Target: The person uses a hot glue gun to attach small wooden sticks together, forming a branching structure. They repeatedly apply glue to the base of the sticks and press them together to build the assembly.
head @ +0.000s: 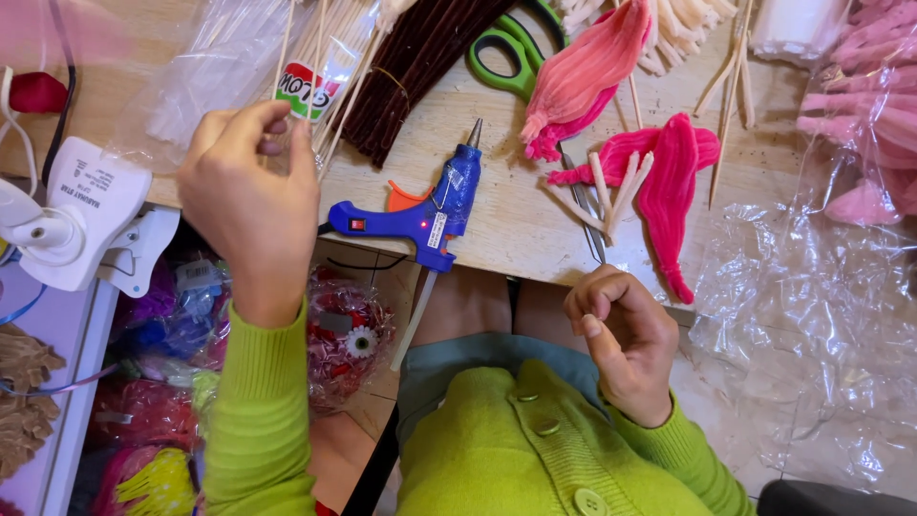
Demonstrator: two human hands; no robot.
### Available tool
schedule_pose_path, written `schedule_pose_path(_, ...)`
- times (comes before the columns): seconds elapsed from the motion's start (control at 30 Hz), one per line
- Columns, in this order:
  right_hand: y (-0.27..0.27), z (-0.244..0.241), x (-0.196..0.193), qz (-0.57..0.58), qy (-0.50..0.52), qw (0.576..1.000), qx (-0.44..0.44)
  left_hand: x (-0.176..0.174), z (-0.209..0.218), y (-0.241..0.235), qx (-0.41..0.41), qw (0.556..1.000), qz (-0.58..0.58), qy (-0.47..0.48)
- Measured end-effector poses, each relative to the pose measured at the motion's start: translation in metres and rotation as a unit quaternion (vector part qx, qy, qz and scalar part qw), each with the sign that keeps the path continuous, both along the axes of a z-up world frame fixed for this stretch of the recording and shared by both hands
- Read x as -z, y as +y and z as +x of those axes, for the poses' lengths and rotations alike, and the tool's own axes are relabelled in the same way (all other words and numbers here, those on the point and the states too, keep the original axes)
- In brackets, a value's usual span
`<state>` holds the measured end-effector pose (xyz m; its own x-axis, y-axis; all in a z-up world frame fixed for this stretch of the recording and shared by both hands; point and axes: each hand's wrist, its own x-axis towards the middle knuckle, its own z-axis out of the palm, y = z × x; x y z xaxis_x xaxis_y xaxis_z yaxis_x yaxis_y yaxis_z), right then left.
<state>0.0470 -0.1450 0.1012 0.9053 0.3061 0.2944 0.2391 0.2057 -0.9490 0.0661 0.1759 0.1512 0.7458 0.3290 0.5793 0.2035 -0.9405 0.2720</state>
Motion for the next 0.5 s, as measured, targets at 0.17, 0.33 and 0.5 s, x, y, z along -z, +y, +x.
schedule_pose_path(0.17, 0.0, -0.001, -0.001, -0.006, -0.01, 1.0, 0.0, -0.024, -0.034, -0.024, 0.08, 0.994, -0.03, -0.065)
schedule_pose_path(0.33, -0.001, -0.002, -0.001, 0.001, -0.02, 1.0, 0.007, -0.05, -0.058, -0.083, 0.115, 0.989, -0.057, -0.069)
schedule_pose_path(0.5, -0.005, -0.005, -0.004, -0.001, -0.028, 0.999, 0.026, -0.033, -0.055, -0.13, 0.199, 0.971, -0.125, -0.05)
